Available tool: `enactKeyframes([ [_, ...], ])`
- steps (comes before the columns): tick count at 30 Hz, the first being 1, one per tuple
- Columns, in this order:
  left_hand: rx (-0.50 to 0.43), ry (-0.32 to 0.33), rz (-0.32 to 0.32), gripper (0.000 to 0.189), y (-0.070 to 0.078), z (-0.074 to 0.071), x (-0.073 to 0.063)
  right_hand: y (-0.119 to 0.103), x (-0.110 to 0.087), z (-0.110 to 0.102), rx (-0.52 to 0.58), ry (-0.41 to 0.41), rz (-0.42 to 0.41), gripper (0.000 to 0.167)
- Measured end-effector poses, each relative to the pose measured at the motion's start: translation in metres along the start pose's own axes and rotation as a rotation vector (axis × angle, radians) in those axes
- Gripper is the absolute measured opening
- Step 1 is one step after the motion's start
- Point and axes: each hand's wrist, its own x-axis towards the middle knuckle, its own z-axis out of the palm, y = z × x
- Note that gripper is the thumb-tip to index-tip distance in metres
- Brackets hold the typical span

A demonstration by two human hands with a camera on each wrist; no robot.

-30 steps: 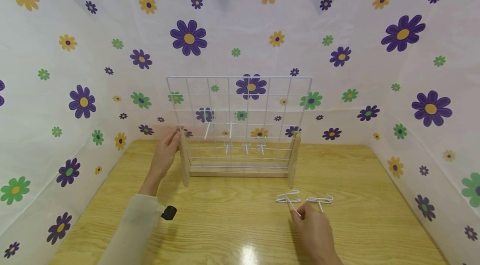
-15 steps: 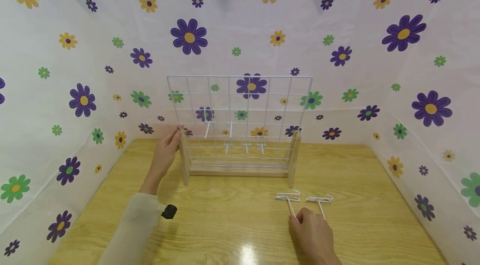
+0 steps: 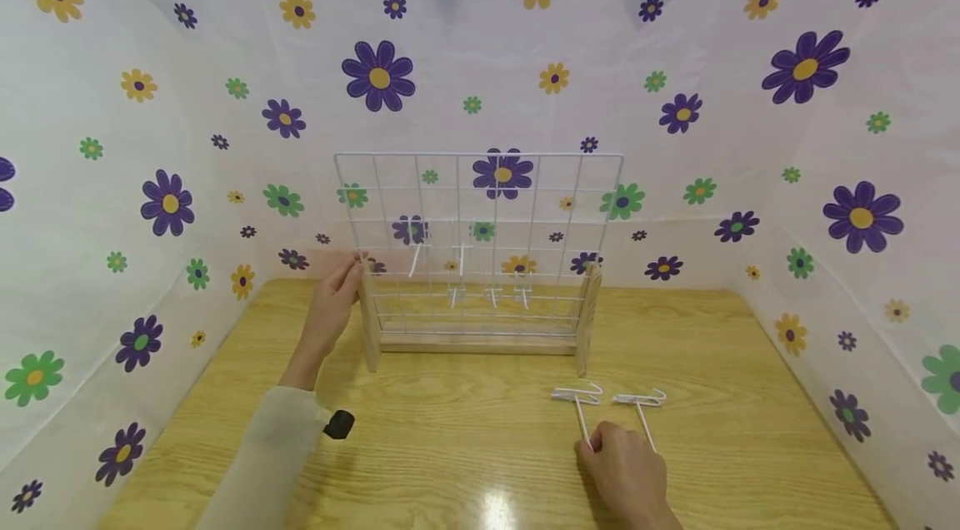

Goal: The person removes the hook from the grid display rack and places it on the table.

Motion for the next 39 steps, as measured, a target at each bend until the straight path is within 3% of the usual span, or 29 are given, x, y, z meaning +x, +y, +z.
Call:
enactKeyframes([
  [7, -0.031, 0.017, 0.028, 0.049, -0.029, 0.001, 0.010, 0.000, 0.000, 0.001, -0.033, 0.007, -0.021, 0.021],
  [10, -0.020, 0.025, 0.038, 0.050, -0.034, 0.001, 0.011, 0.000, 0.000, 0.001, -0.038, -0.001, -0.018, 0.021],
  [39, 0.006, 0.021, 0.033, 0.052, -0.034, 0.000, 0.010, -0.004, 0.001, -0.004, -0.032, 0.009, 0.005, 0.020],
])
